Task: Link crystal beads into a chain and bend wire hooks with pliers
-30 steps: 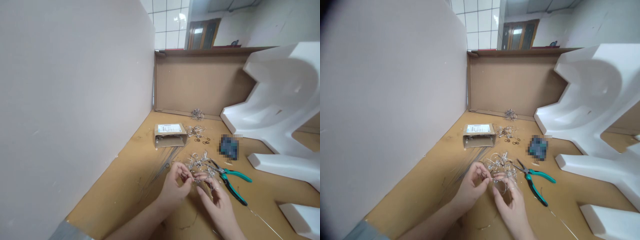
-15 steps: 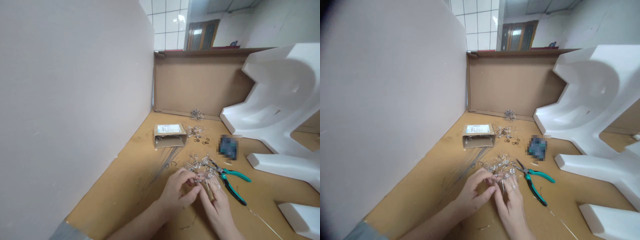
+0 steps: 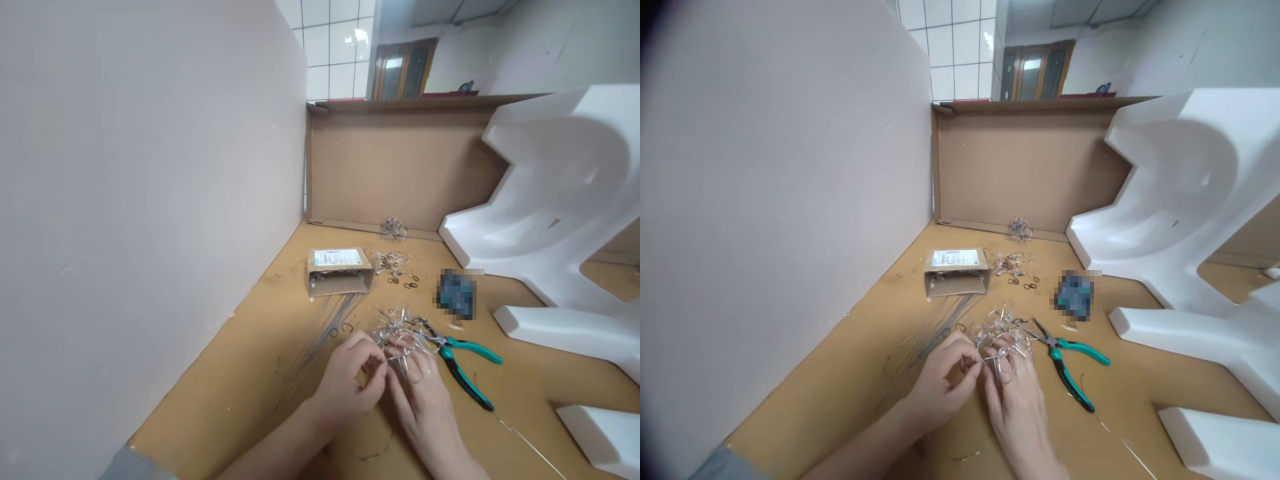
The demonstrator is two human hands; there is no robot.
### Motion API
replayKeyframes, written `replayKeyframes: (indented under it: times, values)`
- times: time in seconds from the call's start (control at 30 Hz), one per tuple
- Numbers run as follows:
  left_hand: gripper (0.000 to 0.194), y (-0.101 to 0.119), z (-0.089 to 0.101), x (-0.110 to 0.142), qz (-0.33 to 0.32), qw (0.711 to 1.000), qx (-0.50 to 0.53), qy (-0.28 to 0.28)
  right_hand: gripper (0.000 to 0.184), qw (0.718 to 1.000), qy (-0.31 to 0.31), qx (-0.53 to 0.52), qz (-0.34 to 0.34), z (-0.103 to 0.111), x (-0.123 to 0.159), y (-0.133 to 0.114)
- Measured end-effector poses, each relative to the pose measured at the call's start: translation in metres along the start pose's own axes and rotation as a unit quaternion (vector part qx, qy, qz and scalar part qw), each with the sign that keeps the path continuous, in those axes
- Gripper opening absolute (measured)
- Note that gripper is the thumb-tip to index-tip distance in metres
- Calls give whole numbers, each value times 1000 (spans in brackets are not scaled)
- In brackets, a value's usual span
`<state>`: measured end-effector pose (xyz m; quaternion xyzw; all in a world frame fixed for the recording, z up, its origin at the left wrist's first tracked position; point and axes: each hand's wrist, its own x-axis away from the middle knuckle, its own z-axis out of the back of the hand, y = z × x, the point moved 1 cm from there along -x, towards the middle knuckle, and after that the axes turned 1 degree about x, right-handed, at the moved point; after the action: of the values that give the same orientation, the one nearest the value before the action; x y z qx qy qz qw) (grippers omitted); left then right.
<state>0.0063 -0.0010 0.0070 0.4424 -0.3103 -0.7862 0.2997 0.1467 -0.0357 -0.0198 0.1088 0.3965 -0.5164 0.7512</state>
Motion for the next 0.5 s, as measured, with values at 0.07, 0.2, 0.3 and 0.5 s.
replayKeyframes:
  times: [0.07,0.2,0.3,0.5]
  values:
    - [7,-1,1,-1,-13,1000,-8,-8,28,1000,-3,7,3,0,-1,0]
    - [8,-4,4,-1,-12,999,-44,-29,32,999,-13,35,5,1,-3,-1]
    - [13,-5,4,-2,-10,998,-51,-31,35,998,-18,56,4,1,-3,-3]
    - [20,-7,5,-3,17,999,-45,2,47,995,-31,91,-8,-3,2,-5]
